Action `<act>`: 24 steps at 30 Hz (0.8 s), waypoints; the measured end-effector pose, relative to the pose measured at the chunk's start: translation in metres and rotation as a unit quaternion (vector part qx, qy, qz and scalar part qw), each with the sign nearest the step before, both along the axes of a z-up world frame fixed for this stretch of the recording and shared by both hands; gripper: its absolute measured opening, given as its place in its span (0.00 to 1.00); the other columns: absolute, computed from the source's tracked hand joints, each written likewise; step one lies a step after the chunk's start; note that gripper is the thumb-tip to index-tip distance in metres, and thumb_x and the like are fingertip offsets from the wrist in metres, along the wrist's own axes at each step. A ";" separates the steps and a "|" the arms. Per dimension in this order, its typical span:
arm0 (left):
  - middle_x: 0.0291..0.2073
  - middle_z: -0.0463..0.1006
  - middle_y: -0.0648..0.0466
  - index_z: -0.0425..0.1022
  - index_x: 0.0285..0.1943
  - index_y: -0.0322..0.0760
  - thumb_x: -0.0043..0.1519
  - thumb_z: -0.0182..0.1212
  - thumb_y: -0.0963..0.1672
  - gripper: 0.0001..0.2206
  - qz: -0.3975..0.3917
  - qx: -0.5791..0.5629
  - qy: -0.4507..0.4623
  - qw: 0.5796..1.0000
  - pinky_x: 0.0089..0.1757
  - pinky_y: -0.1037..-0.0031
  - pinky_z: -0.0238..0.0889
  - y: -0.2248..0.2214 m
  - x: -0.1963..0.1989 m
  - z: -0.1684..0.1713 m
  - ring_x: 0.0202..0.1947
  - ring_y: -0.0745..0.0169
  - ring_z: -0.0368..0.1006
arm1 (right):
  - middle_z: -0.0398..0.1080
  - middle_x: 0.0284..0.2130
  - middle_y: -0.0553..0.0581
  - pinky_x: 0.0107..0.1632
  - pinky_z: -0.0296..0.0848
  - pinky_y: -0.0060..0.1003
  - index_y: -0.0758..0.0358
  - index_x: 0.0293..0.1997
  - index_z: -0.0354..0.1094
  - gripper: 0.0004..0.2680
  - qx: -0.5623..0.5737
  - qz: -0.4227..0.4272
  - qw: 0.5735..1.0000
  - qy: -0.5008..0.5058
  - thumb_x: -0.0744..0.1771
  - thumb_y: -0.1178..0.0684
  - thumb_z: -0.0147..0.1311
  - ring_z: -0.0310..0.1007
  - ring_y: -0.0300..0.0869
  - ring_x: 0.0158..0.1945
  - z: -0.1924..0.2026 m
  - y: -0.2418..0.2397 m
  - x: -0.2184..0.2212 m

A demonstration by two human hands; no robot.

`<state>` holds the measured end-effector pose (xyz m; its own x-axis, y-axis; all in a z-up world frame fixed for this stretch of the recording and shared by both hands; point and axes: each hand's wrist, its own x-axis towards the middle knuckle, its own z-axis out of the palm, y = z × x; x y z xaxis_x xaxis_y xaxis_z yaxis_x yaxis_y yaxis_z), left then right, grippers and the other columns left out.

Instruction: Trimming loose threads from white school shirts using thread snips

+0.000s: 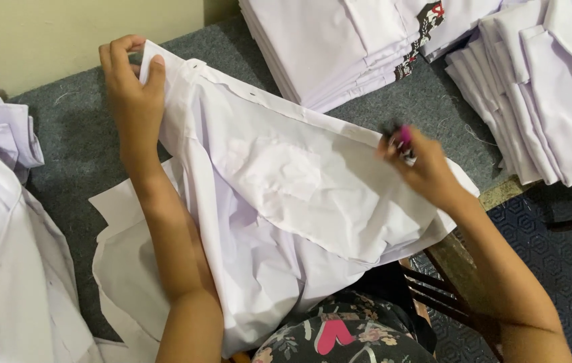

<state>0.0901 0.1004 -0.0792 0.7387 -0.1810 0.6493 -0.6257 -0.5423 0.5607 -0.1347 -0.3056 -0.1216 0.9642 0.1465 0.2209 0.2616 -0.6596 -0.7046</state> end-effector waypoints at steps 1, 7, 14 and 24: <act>0.50 0.65 0.45 0.66 0.56 0.30 0.70 0.57 0.38 0.08 0.001 -0.001 -0.001 1.000 0.45 0.63 0.68 -0.002 -0.004 0.004 0.50 0.48 0.68 | 0.74 0.44 0.61 0.45 0.83 0.40 0.67 0.47 0.64 0.05 -0.001 0.001 1.000 -0.001 0.68 0.66 0.53 0.80 0.48 0.46 0.000 -0.001 0.007; 0.52 0.61 0.45 0.68 0.57 0.32 0.66 0.56 0.35 0.12 -0.025 0.009 -0.010 1.000 0.56 0.57 0.62 -0.007 -0.022 0.033 0.54 0.46 0.59 | 0.66 0.45 0.70 0.51 0.75 0.42 0.81 0.61 0.54 0.17 -0.038 -0.110 0.990 -0.083 0.68 0.68 0.58 0.69 0.52 0.44 0.000 0.025 0.030; 0.35 0.64 0.54 0.74 0.49 0.38 0.67 0.57 0.37 0.05 -0.058 0.080 0.072 0.992 0.50 0.68 0.56 -0.009 -0.036 0.049 0.44 0.56 0.63 | 0.73 0.43 0.53 0.44 0.81 0.33 0.61 0.61 0.60 0.21 0.013 0.107 0.977 0.184 0.65 0.41 0.58 0.76 0.40 0.42 0.013 0.109 -0.025; 0.55 0.77 0.39 0.74 0.60 0.38 0.57 0.68 0.45 0.21 -0.232 0.239 0.369 0.867 0.53 0.56 0.70 -0.044 -0.029 0.004 0.55 0.39 0.75 | 0.70 0.27 0.57 0.32 0.78 0.44 0.61 0.42 0.61 0.06 -0.097 0.229 0.949 0.196 0.65 0.57 0.55 0.79 0.56 0.30 -0.022 0.076 -0.084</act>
<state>0.0614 0.0568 -0.0751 0.6960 -0.6891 -0.2018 -0.4053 -0.6090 0.6818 -0.2190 -0.2297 -0.1440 0.7921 0.5712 -0.2150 0.2951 -0.6667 -0.6844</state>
